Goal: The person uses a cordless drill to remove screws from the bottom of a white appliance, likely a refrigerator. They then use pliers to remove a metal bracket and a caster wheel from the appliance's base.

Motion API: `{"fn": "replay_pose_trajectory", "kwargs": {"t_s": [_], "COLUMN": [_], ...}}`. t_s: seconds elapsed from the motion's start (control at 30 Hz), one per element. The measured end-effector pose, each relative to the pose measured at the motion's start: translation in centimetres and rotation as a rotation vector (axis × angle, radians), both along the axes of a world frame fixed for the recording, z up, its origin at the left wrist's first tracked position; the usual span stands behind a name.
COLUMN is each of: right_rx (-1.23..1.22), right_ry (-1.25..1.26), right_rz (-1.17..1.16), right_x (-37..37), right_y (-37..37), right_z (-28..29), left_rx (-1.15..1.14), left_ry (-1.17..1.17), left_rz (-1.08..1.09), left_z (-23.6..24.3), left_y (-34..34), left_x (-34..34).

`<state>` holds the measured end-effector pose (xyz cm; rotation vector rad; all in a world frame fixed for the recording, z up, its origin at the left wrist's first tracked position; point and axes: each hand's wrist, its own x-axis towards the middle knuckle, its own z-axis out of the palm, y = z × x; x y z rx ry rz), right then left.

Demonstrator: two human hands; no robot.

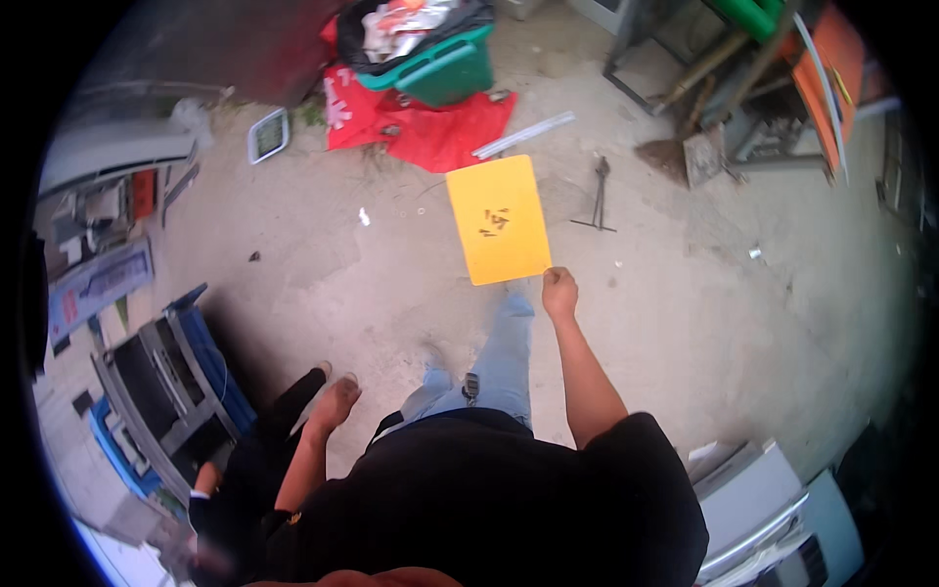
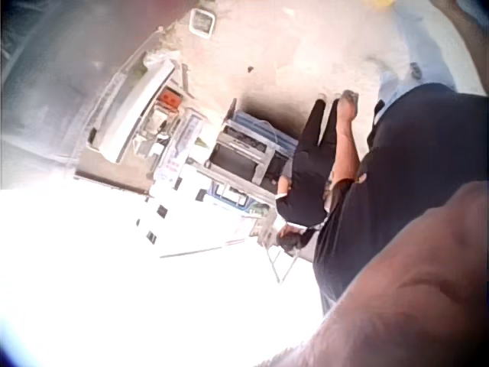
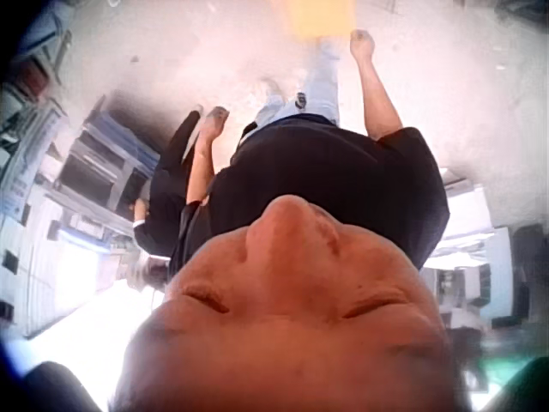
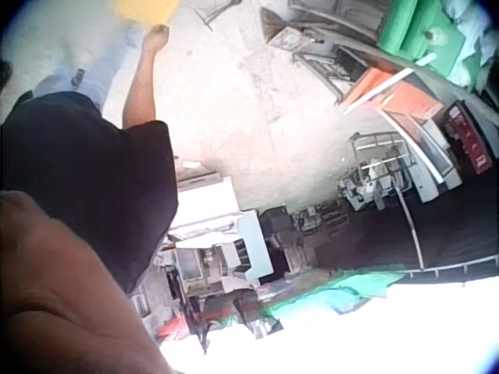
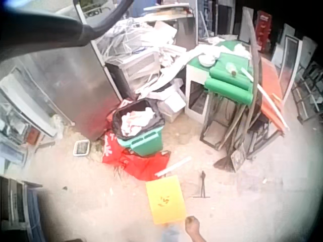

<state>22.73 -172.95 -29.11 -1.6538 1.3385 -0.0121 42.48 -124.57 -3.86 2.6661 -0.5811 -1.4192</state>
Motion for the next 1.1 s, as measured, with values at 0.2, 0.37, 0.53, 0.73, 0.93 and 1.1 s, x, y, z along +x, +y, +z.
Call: {"fn": "replay_pose_trajectory", "kwargs": {"t_s": [0.2,0.37,0.53,0.73,0.93,1.1], "right_rx": [0.613,0.515,0.377,0.647,0.452,0.349], "right_ry": [-0.704,-0.59,-0.666,-0.323,-0.474,-0.367], "right_rz": [0.668,1.003,1.168,1.333,1.218,1.481], "right_x": [19.9,24.3,30.7,36.0,42.9,48.6], "right_y": [21.4,21.8,26.0,35.0,46.4,54.9], "right_z": [22.3,25.9,27.1,31.9,28.6,31.5], "left_rx": [0.31,0.311,0.316,0.238,0.251,0.209], "left_ry": [-0.239,-0.356,-0.388,-0.342,-0.319,-0.295], "left_rz": [-0.401,-0.171,-0.121,-0.042,0.116,0.416], "left_z": [5.7,6.1,7.5,6.2,6.1,6.5], "left_y": [-16.0,-13.5,-9.3,0.4,9.8,18.5], "left_x": [7.6,7.1,11.9,15.4,22.4,25.5]}}
